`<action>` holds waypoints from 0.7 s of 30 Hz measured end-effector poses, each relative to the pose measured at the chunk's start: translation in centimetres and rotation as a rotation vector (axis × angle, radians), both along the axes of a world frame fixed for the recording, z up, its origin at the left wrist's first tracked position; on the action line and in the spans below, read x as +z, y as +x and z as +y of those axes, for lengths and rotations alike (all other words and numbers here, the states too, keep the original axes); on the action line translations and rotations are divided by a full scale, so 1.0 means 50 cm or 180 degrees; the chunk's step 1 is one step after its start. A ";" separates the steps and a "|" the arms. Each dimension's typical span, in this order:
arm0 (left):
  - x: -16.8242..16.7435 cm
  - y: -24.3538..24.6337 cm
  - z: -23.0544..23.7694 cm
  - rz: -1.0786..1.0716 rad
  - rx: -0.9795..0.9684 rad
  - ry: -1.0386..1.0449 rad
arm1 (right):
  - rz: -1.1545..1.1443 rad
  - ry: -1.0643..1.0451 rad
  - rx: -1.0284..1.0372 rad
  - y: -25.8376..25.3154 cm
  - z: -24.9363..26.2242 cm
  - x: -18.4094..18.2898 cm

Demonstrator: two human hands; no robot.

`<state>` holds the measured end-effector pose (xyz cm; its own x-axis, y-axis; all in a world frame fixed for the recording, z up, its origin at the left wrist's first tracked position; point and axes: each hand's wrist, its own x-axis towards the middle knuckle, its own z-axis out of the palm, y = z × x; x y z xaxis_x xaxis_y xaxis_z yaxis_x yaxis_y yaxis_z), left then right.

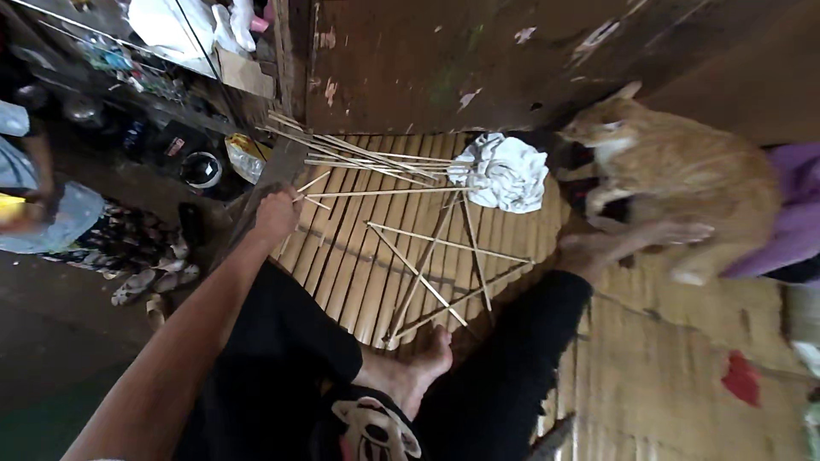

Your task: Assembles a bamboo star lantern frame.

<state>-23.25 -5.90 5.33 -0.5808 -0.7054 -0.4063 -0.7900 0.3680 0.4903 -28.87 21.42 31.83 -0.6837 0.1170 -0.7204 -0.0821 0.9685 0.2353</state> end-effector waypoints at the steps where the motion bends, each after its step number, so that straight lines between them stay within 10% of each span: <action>1: -0.006 0.002 0.001 0.0036 0.0050 0.0076 | 0.0282 0.0242 -0.0004 -0.012 0.025 -0.021; 7: 0.005 0.020 0.021 0.0768 0.0861 0.1118 | 0.1580 -0.2337 0.0013 -0.194 0.223 -0.268; 14: 0.030 0.052 0.037 0.2741 0.2489 0.2806 | -0.0182 -0.3257 0.1064 -0.122 -0.146 -0.540; 18: 0.010 0.047 0.030 0.2185 0.2026 0.2298 | -0.0072 -0.3138 0.0963 -0.061 -0.290 -0.621; 21: 0.005 0.031 0.049 -0.0074 0.0872 0.0585 | -0.0065 -0.2836 0.1047 -0.045 -0.329 -0.605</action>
<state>-21.67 -3.46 5.58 -0.3685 -0.7478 -0.5522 -0.8592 0.0472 0.5094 -31.13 4.96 1.59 -0.5708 -0.6775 -0.4639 -0.3788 0.7185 -0.5834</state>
